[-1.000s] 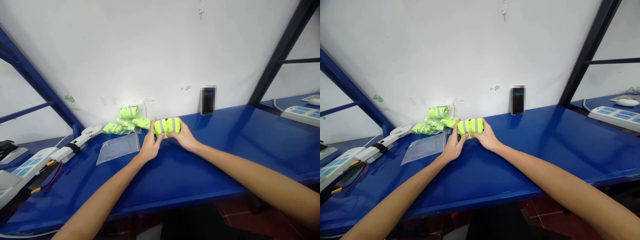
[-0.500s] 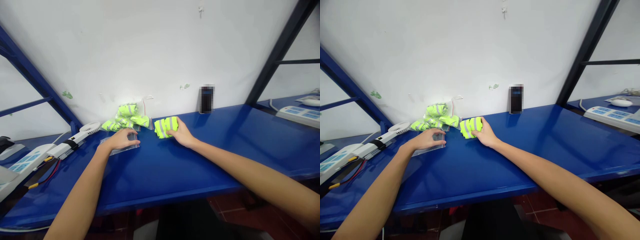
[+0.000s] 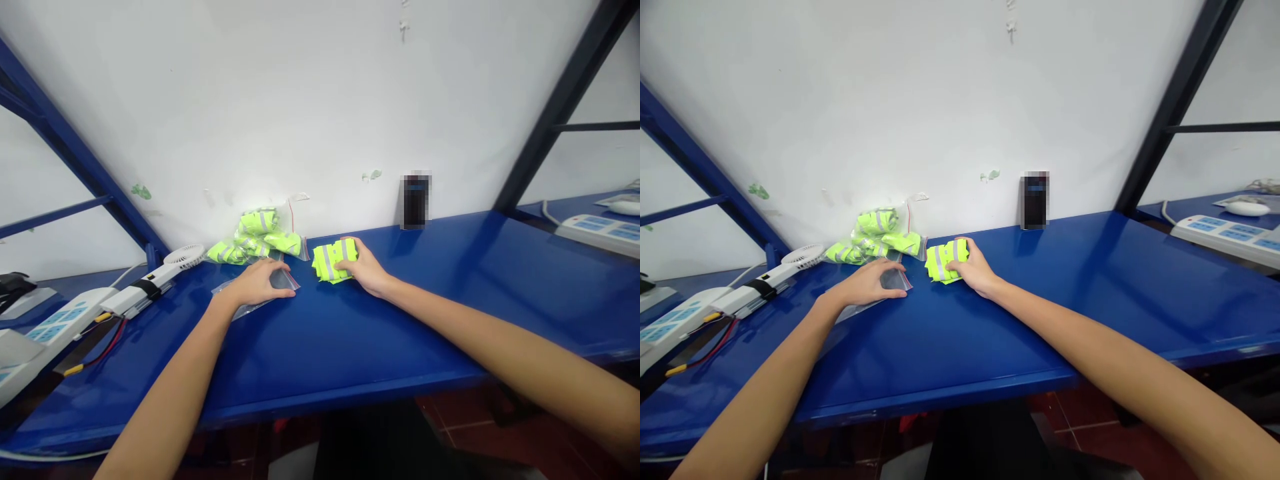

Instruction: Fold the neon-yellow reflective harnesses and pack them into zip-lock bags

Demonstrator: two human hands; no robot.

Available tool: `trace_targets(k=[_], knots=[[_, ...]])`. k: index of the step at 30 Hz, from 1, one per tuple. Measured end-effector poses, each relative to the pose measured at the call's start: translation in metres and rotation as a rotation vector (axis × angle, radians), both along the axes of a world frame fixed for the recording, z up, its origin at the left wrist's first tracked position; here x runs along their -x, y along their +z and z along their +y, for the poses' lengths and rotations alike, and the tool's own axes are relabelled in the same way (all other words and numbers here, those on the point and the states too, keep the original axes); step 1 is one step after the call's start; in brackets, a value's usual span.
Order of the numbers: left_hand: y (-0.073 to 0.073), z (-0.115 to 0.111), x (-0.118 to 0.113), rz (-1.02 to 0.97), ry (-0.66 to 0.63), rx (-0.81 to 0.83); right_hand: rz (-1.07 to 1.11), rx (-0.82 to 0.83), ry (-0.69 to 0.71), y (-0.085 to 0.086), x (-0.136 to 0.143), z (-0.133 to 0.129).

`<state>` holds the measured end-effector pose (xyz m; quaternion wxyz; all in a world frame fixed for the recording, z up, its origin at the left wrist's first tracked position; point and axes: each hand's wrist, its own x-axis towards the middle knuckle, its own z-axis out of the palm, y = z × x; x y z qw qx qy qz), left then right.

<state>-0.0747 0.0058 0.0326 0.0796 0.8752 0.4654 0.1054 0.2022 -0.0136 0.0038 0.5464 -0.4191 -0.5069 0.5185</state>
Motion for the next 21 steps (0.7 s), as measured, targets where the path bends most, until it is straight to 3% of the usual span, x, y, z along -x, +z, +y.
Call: trace_targets(k=[11,21], knots=[[-0.009,-0.023,-0.048,-0.062,-0.160,0.032,0.127,0.065,-0.054,-0.002,0.002,0.005],[-0.015,-0.028,-0.059,-0.145,-0.196,0.007,0.118,-0.006,-0.048,-0.005,0.001,0.005]])
